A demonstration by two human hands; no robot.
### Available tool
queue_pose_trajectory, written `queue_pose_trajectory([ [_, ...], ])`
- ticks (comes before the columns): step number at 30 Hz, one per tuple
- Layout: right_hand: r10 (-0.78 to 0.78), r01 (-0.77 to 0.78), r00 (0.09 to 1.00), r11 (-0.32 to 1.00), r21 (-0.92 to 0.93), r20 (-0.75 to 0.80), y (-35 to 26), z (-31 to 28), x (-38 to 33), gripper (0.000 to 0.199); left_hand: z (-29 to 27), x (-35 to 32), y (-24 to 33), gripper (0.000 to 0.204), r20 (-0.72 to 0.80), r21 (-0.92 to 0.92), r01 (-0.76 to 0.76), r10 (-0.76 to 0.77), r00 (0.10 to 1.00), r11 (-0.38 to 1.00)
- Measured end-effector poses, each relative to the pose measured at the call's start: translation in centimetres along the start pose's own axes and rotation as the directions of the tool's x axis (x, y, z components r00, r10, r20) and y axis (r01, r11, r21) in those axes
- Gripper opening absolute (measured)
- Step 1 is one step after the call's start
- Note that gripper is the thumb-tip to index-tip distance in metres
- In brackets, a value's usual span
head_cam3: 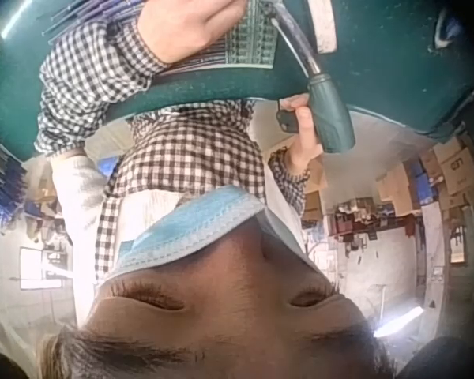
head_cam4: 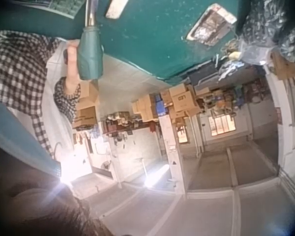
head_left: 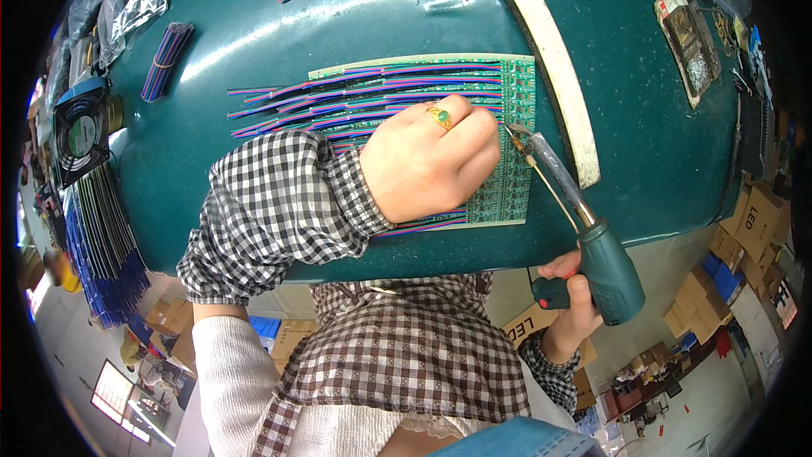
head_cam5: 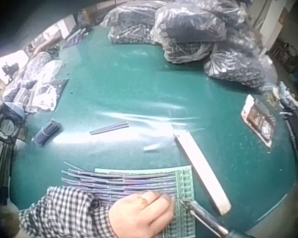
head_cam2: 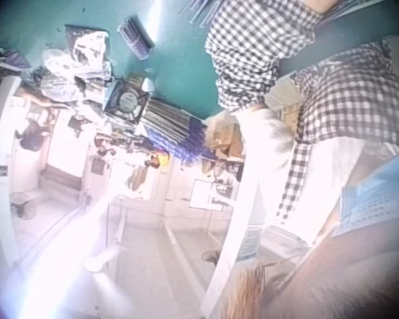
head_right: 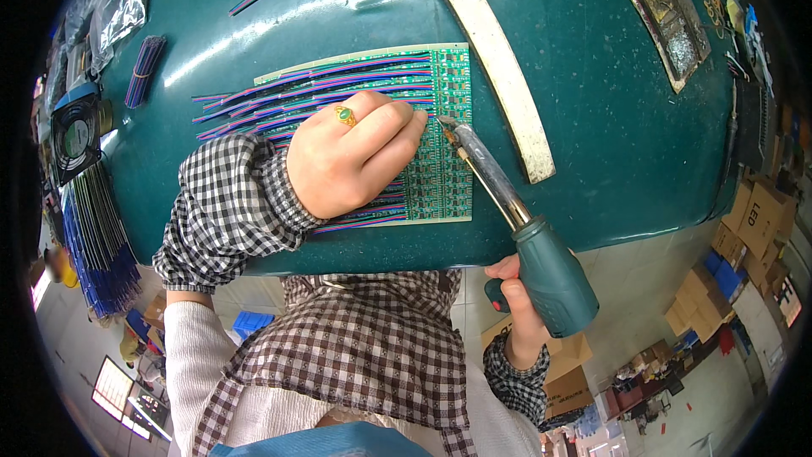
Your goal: The person assembles and solders colored wires onto green circuit boards using a soldering iron and soldering wire at a workbench.
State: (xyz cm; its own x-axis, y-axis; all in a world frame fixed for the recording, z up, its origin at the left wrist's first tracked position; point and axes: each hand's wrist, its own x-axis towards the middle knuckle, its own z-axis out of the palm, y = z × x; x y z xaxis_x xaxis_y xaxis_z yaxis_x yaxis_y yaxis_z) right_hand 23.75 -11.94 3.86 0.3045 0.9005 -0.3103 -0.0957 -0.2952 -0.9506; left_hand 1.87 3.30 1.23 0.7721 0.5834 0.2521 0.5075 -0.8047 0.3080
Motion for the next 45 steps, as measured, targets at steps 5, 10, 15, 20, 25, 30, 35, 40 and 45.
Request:
queue_pose_trajectory([
  [5,-0.009,0.009,1.0,1.0,0.013,0.023,0.2,-0.3,0.1,0.048,0.1,0.0,-0.2,0.033,-0.01,0.007,-0.011,0.011,1.0,1.0],
  [10,-0.004,0.003,0.999,1.0,0.008,0.038,0.0,-0.1,0.2,0.048,-0.1,0.1,-0.3,0.033,-0.012,0.01,-0.021,0.021,1.0,1.0],
  [15,-0.005,0.005,0.999,1.0,-0.006,0.041,-0.2,0.0,0.3,0.047,0.0,0.1,-0.3,0.033,-0.014,-0.005,-0.022,0.022,1.0,1.0],
  [20,0.007,-0.006,0.998,1.0,-0.014,0.055,-0.1,-0.1,0.3,0.047,-0.1,0.1,-0.2,0.033,-0.005,-0.013,-0.023,0.023,1.0,1.0],
  [25,-0.025,0.025,0.998,1.0,0.003,0.054,0.1,-0.4,0.3,0.049,0.2,0.0,-0.2,0.032,-0.021,-0.011,-0.018,0.017,1.0,1.0],
  [30,-0.032,0.032,0.999,0.999,-0.002,0.02,0.2,-0.5,0.1,0.052,-0.1,0.1,-0.1,0.032,-0.002,0.008,-0.019,0.019,1.0,1.0],
  [35,-0.024,0.025,1.0,1.0,0.019,-0.016,0.0,-0.3,0.5,0.053,0.2,0.3,-0.4,0.032,-0.022,0.0,-0.018,0.018,1.0,1.0],
  [40,-0.027,0.031,0.997,0.998,0.058,-0.067,-1.4,-1.6,1.6,0.053,-0.2,0.1,-0.4,0.033,0.0,0.049,-0.014,0.014,1.0,0.999],
  [45,-0.225,0.249,0.901,0.968,0.016,-0.371,-8.8,-6.3,3.6,0.047,-0.3,0.1,0.1,0.034,0.064,0.027,-0.019,0.018,0.998,0.999],
])
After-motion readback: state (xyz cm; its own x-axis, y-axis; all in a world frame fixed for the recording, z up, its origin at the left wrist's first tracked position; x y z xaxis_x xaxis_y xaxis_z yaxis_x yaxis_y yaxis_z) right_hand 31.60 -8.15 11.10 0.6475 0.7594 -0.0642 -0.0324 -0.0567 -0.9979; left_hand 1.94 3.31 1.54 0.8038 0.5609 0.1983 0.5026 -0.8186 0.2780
